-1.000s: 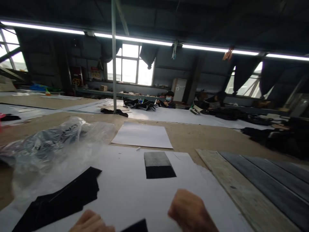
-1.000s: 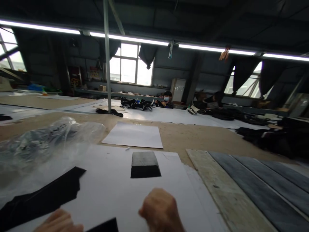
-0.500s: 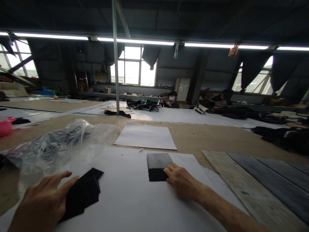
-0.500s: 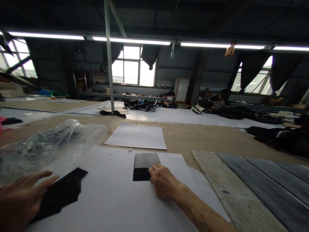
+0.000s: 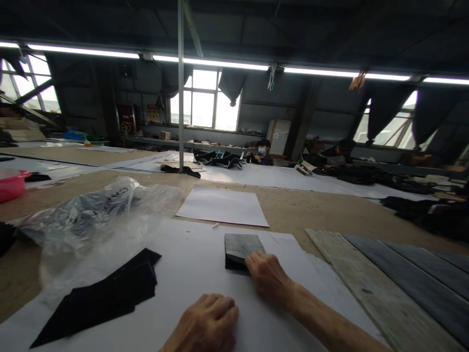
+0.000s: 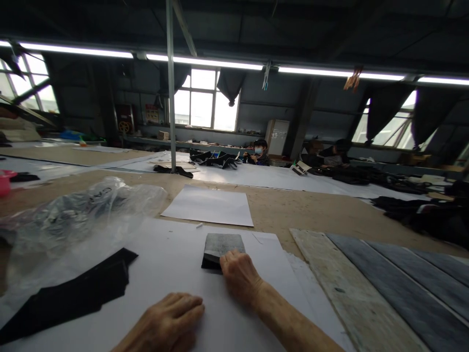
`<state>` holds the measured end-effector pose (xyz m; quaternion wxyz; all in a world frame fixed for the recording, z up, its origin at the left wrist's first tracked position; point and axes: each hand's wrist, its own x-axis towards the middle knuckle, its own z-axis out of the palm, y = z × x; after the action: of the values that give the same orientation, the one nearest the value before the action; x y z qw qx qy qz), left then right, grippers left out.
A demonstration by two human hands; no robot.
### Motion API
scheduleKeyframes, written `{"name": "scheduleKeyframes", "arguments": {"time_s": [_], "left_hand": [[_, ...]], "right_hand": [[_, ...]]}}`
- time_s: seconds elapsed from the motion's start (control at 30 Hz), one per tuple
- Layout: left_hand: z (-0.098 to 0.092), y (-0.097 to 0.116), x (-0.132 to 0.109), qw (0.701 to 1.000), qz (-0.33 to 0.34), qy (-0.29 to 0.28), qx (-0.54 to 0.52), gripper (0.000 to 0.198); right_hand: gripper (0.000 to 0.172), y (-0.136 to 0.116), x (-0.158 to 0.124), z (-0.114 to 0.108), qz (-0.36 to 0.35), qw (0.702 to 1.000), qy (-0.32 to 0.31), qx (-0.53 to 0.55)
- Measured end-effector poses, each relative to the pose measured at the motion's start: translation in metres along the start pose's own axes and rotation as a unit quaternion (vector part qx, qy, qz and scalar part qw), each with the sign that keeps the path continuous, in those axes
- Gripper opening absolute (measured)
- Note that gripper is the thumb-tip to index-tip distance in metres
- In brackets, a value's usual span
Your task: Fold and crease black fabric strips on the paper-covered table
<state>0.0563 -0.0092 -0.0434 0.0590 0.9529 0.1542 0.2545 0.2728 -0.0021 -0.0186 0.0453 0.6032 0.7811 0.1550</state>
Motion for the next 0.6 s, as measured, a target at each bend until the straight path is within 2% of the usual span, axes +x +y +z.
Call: {"name": "scheduleKeyframes", "arguments": {"time_s": [0.1,0.2,0.27,0.37,0.5,0.6], "left_hand": [[0.009,0.003,0.019,1.000,-0.019,-0.011,-0.019,0.036],[0.014,0.002,0.034,0.997,-0.078,-0.006,-0.027,0.026],[0.016,-0.003,0.041,0.993,-0.117,-0.001,-0.028,0.019],[0.018,-0.010,0.045,0.989,-0.147,-0.004,-0.028,0.018],[0.018,-0.013,0.045,0.988,-0.150,-0.014,-0.022,0.027],[0.017,-0.012,0.045,0.989,-0.148,-0.015,-0.017,0.027]], "right_hand": [[0.003,-0.010,-0.016,0.000,0.028,0.999,0.023,0.025],[0.006,-0.017,-0.027,-0.001,0.048,0.997,0.036,0.050],[0.007,-0.019,-0.028,0.000,0.057,0.995,0.046,0.070],[0.009,-0.016,-0.023,0.004,0.092,0.988,0.072,0.105],[0.019,0.022,-0.014,0.003,0.244,0.949,0.140,0.142],[0.021,0.061,-0.026,-0.011,0.335,0.907,0.210,0.147]]}}
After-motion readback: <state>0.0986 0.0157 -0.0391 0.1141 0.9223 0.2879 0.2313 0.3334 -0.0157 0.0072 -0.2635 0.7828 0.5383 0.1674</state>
